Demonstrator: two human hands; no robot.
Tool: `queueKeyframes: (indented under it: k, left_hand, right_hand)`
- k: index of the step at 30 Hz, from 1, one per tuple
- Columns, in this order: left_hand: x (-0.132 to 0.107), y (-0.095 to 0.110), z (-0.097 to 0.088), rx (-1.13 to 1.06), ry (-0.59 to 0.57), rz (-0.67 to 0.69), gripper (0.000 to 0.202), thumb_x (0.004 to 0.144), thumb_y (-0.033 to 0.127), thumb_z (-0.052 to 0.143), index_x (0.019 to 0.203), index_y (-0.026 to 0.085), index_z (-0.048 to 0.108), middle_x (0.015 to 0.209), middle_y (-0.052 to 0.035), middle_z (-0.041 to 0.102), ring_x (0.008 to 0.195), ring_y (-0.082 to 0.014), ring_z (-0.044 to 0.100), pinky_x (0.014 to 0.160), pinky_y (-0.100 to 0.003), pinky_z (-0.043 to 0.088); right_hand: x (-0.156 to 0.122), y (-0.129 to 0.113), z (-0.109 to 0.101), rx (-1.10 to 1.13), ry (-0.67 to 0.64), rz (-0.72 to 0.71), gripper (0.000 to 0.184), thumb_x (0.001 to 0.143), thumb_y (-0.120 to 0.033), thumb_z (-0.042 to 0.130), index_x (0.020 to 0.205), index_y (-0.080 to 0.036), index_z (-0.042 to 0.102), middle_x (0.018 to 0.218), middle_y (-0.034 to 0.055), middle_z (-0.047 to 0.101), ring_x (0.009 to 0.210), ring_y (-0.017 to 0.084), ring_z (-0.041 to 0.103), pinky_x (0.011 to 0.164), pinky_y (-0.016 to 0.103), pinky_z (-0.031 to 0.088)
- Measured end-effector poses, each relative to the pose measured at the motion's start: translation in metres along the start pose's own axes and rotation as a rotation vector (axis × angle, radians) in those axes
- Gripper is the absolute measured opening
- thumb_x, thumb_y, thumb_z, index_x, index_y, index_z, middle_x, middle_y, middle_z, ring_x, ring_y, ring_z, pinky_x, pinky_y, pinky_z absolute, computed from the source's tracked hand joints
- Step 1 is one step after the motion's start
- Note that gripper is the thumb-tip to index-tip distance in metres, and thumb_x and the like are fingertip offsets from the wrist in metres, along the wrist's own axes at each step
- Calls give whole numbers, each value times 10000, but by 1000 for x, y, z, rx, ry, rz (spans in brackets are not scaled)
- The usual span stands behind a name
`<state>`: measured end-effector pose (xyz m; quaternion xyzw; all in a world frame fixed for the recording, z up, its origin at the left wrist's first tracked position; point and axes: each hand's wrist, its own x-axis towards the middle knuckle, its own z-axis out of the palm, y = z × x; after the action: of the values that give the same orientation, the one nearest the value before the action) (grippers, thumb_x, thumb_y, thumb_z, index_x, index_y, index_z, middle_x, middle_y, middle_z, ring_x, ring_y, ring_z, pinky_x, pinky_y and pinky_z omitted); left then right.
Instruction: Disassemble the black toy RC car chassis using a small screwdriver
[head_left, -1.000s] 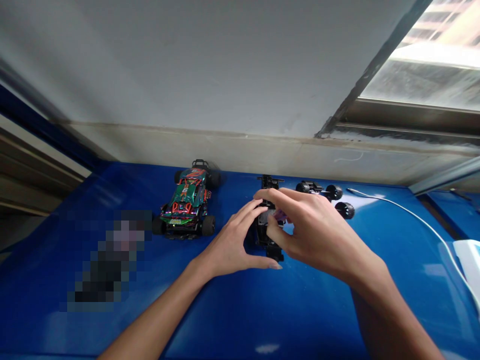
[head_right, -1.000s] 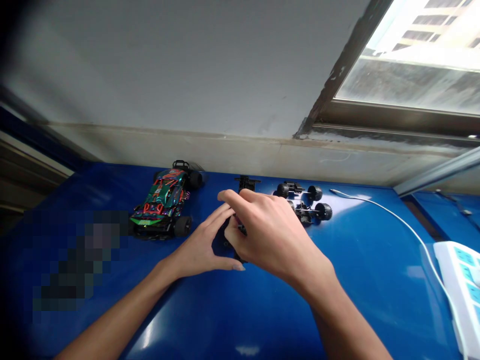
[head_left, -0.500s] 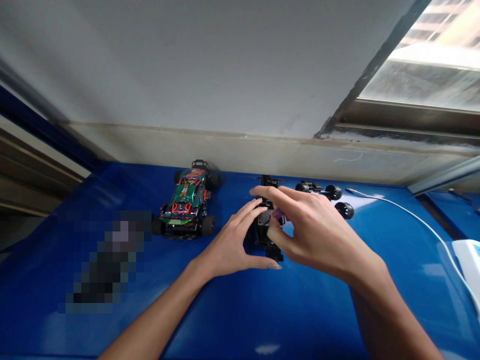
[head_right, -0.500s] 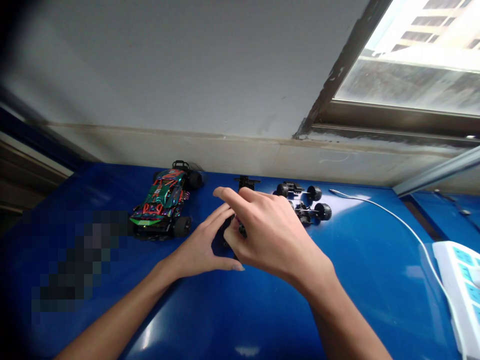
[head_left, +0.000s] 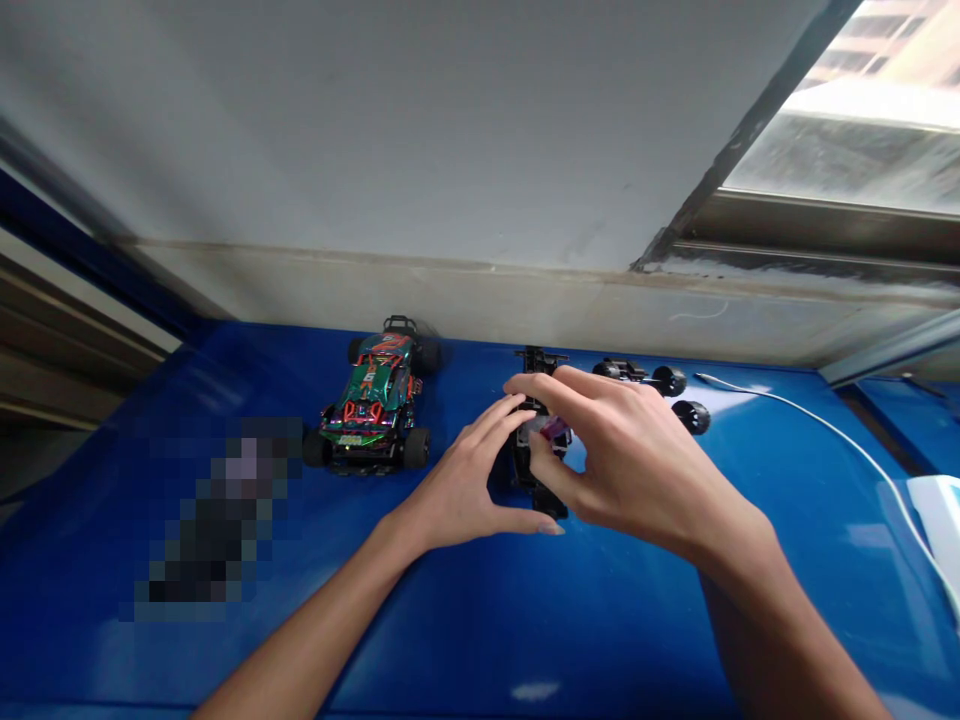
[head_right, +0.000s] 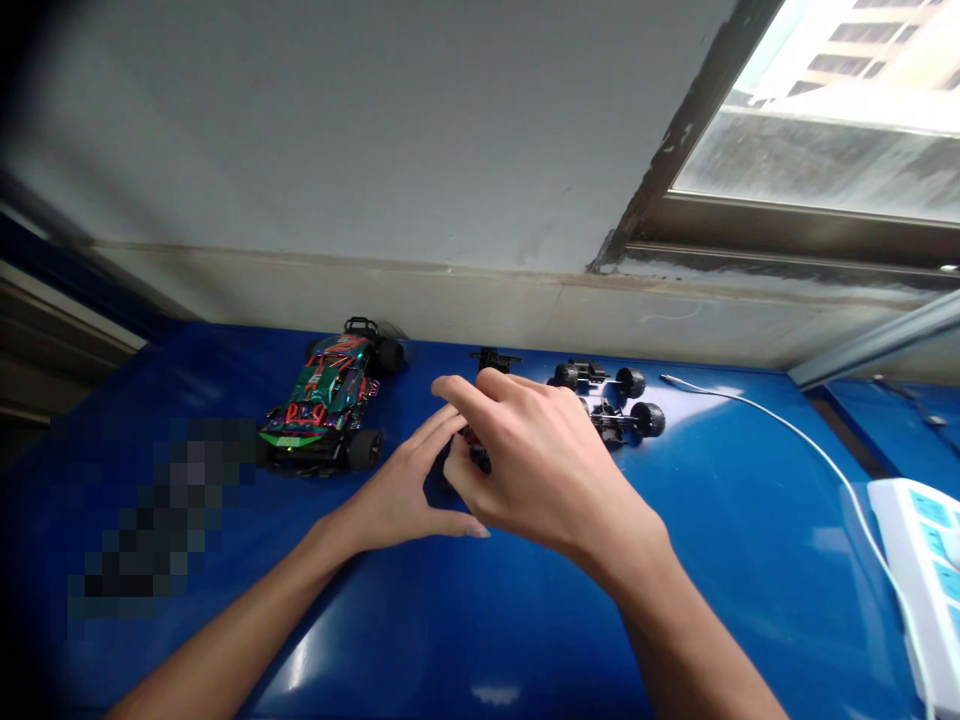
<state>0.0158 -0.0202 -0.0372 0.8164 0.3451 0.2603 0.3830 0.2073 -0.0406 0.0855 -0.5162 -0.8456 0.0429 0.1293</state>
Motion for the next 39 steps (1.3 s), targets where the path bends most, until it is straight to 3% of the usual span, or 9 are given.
queueKeyframes:
  k: [5,9,12,18,25,30,32,36,39]
  left_hand:
    - [-1,-1,1,20,5,36,1203,701,775,855,1660,271,332,1760,-166,318,1644,-421,265,1306,-662,335]
    - [-1,-2,1,9,14,33,1168,697,746,879,1637,272,373,1754,-158,337,1643,-406,278,1317,-633,335]
    - [0,-1,1,0,18,40,1160,697,743,881,1634,277,381,1758,-159,327,1644,-418,270,1313,-651,328]
    - [0,-1,0,-4,6,25,1209,681,766,875,1654,273,354,1756,-179,323,1637,-446,268,1287,-702,337]
    - [1,1,-1,-8,11,47,1188,689,776,863,1642,273,362,1772,-161,291,1653,-412,246,1321,-651,310]
    - [1,0,-1,7,-6,20,1225,681,794,855,1655,260,340,1767,-176,299,1645,-433,254,1300,-675,331]
    - [0,0,-1,14,-6,16,1219,682,790,857,1653,258,348,1763,-178,308,1645,-435,252,1303,-671,329]
    - [0,0,0,-2,15,44,1180,695,754,874,1647,288,355,1763,-165,309,1648,-425,252,1309,-672,318]
    - [0,0,0,-18,25,57,1155,696,729,890,1639,313,369,1760,-156,319,1645,-432,256,1300,-695,319]
  right_hand:
    - [3,1,1,-114,-44,56,326,1073,-325,455,1298,-268,683,708,9,723,591,201,643,578,328,264]
    - [1,1,-1,3,-20,15,471,917,-177,562,1369,-278,649,883,9,760,696,186,668,626,312,340]
    - [1,0,-2,50,8,-1,436,909,-211,598,1337,-257,670,968,31,767,785,193,697,662,308,381]
    - [4,2,2,-100,-22,60,328,1091,-368,460,1281,-254,702,622,-5,672,526,187,593,560,322,260]
    - [1,2,2,11,55,15,469,970,-215,573,1435,-249,621,995,48,777,768,193,691,672,305,408]
    - [3,1,1,-64,-5,64,313,1072,-395,526,1278,-235,699,816,39,779,683,211,709,600,308,346]
    - [3,2,1,-84,-36,67,311,1084,-361,498,1293,-243,695,772,31,768,637,201,688,586,306,322]
    - [1,2,-1,-11,-1,27,466,977,-192,532,1427,-267,625,983,52,793,753,198,698,652,307,381]
    - [1,0,-1,18,11,21,496,941,-209,569,1432,-258,625,1079,77,788,844,217,718,682,312,401]
